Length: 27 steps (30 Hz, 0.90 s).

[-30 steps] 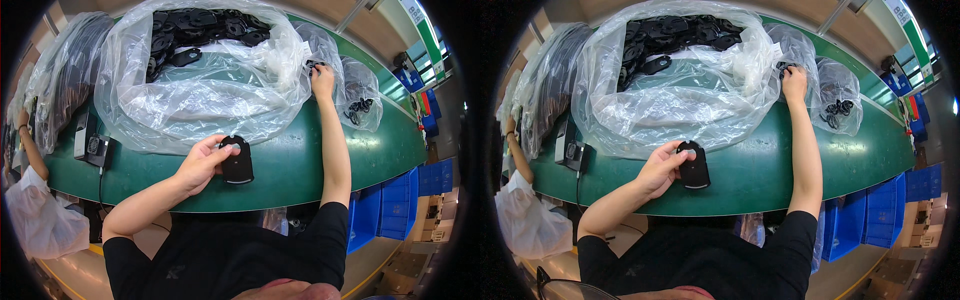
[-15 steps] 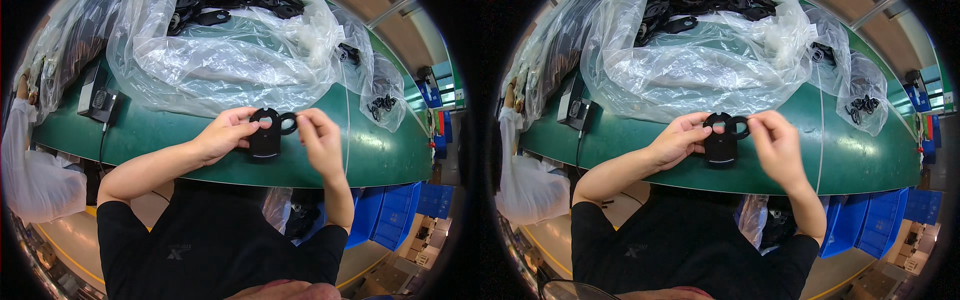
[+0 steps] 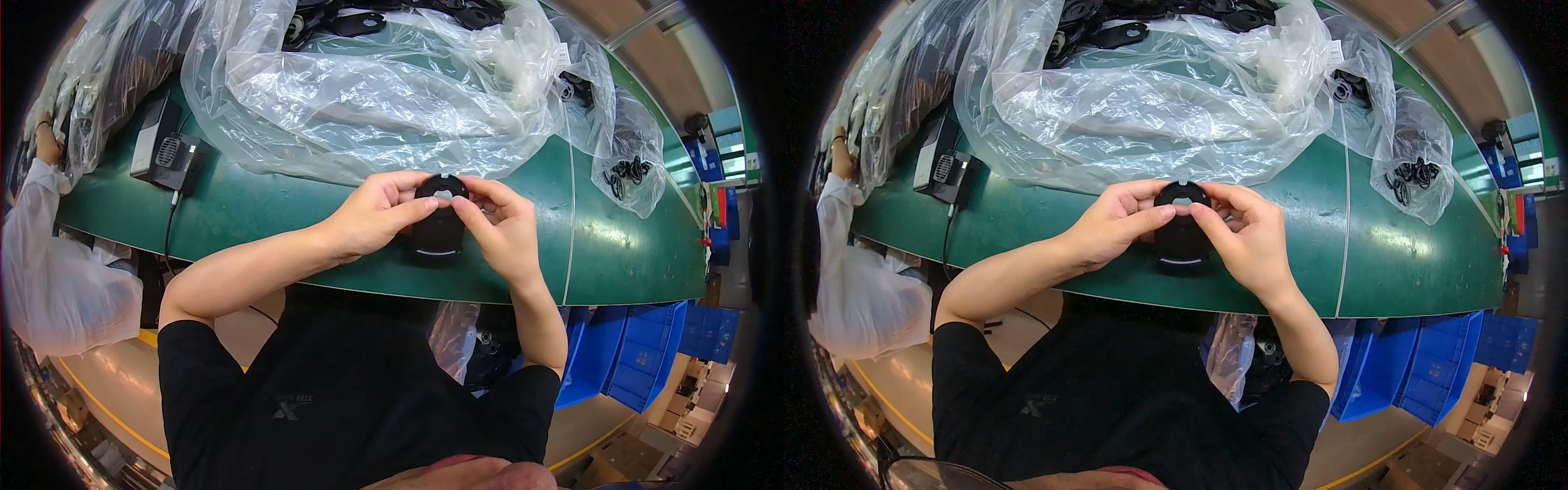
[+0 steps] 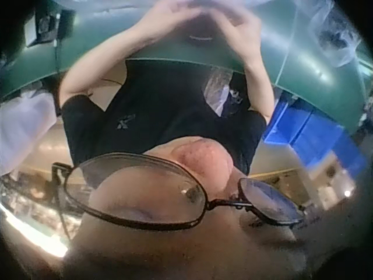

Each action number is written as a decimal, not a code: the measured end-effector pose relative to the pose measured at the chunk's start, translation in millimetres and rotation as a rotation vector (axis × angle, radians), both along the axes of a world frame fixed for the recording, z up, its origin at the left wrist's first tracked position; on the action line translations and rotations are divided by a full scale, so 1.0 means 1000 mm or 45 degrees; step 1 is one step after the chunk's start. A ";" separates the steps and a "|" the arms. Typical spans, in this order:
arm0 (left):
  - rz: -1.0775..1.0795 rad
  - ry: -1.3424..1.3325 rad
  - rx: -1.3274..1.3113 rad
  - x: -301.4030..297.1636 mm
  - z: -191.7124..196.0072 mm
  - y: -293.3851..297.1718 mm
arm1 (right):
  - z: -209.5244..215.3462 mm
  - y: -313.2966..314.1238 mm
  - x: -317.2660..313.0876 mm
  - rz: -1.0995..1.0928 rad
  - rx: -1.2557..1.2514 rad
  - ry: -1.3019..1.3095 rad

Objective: Manually assembling small plastic rings and gaskets into a base housing on a production line.

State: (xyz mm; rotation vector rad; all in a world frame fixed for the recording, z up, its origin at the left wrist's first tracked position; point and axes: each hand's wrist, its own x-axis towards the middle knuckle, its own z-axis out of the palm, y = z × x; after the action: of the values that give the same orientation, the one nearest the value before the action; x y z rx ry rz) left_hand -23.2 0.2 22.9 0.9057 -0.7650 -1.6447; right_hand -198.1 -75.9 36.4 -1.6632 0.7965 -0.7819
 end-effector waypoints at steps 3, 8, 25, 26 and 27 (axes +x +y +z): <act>-0.027 0.031 -0.113 -0.003 0.004 0.001 | -0.002 -0.003 -0.006 0.019 0.107 0.010; -0.121 -0.142 -0.049 -0.001 0.000 0.003 | -0.004 -0.004 -0.013 0.081 0.190 0.053; -0.135 -0.182 0.130 -0.007 -0.006 0.003 | -0.022 -0.238 -0.258 -1.096 -0.585 1.453; -0.141 -0.193 0.132 -0.006 -0.005 0.003 | -0.022 -0.239 -0.257 -1.085 -0.615 1.426; -0.141 -0.196 0.133 -0.007 -0.004 0.003 | -0.023 -0.240 -0.256 -1.075 -0.643 1.401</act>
State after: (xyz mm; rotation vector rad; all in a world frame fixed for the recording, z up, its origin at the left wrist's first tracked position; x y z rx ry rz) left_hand -29.8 2.7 18.4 1.0910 -0.8534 -1.7391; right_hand -454.4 -315.8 13.7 -2.2087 2.3201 -0.5773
